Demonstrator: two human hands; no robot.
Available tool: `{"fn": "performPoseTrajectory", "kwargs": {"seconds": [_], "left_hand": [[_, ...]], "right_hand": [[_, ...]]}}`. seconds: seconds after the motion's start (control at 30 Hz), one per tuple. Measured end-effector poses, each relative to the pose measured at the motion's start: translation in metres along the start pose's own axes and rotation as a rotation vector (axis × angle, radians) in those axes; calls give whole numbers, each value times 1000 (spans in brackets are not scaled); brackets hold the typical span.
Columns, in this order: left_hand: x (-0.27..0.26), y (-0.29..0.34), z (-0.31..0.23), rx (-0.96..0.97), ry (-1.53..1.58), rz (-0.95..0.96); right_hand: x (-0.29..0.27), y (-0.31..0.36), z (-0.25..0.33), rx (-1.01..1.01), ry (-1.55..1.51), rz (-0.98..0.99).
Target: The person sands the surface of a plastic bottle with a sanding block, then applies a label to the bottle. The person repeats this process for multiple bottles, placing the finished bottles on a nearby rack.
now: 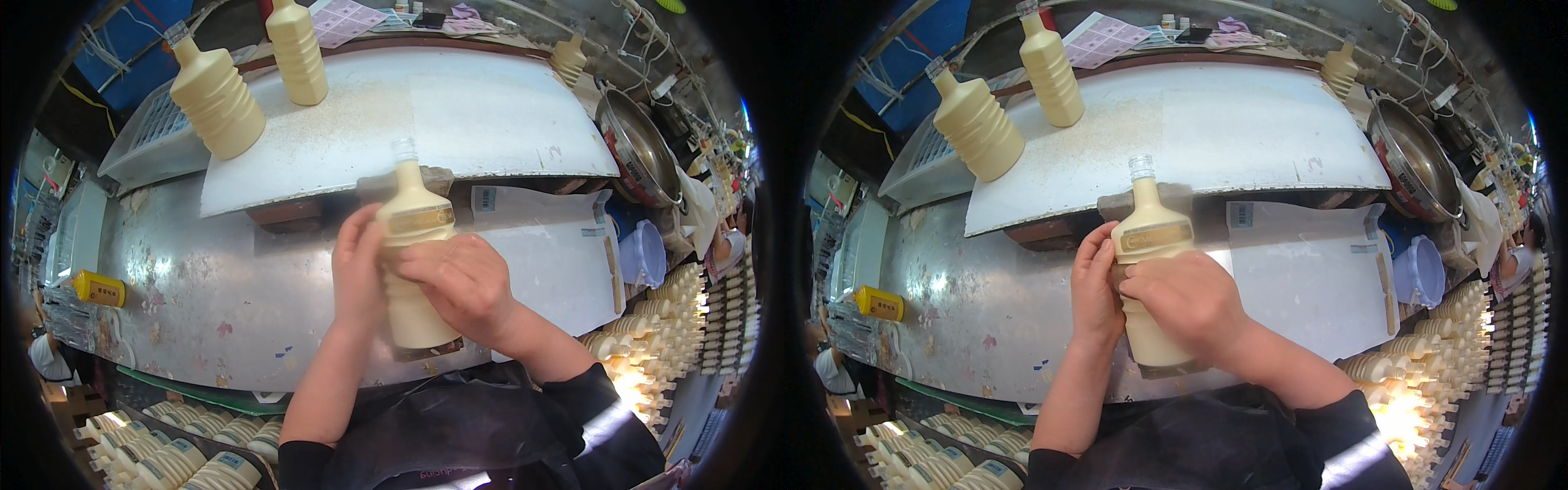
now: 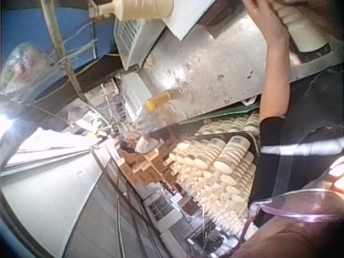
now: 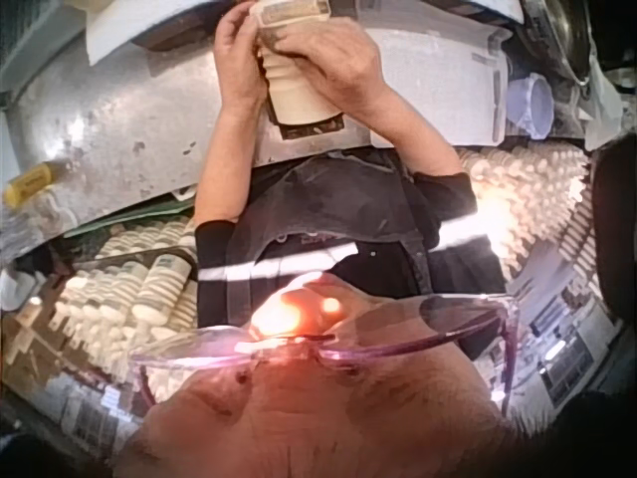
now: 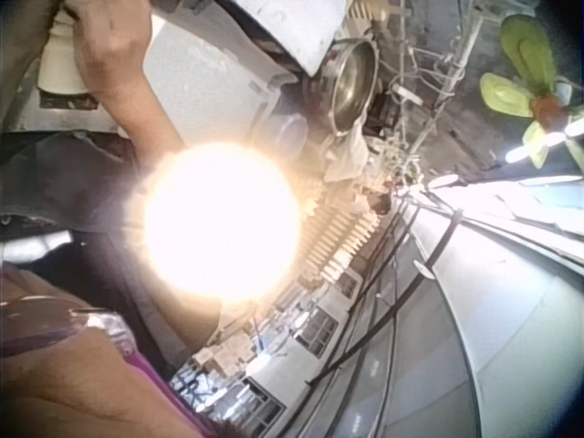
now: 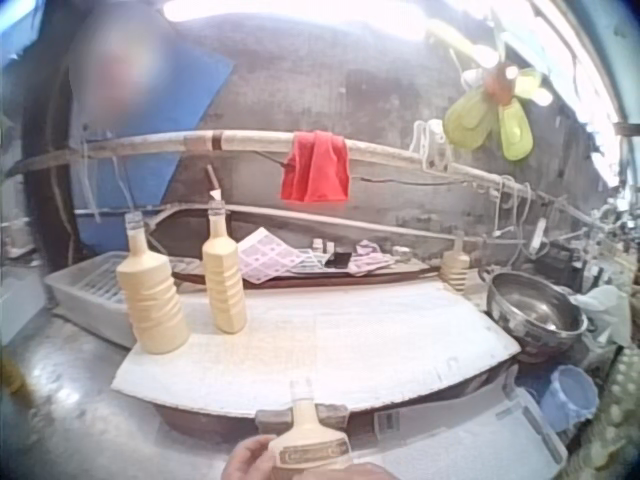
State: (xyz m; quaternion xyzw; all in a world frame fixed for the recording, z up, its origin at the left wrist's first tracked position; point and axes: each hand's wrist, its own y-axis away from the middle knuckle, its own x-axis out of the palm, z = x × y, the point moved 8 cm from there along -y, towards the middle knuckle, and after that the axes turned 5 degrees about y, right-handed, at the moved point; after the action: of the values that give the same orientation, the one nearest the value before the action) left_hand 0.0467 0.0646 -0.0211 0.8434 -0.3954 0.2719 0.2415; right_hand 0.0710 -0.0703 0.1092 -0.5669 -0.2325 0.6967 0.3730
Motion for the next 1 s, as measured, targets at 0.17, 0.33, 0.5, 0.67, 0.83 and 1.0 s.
{"fn": "performPoseTrajectory", "kwargs": {"seconds": [0.17, 0.33, 0.5, 0.67, 0.83, 1.0], "left_hand": [[-5, 4, 0, -63, 123, -31], [-12, 1, 6, -56, 165, -15], [-25, -1, 13, -75, 167, -30], [-17, 2, 12, -92, 233, 6], [-22, -1, 20, -137, 338, 81], [-15, 4, 17, -151, 315, 17]], "right_hand": [[-3, -4, 2, -22, 221, 17], [17, -9, 29, -142, 173, 84], [17, -27, 33, -144, 252, 57], [44, -19, 43, -152, 227, 265], [34, -32, 38, -159, 223, 133], [46, -21, 33, -144, 226, 240]]}}
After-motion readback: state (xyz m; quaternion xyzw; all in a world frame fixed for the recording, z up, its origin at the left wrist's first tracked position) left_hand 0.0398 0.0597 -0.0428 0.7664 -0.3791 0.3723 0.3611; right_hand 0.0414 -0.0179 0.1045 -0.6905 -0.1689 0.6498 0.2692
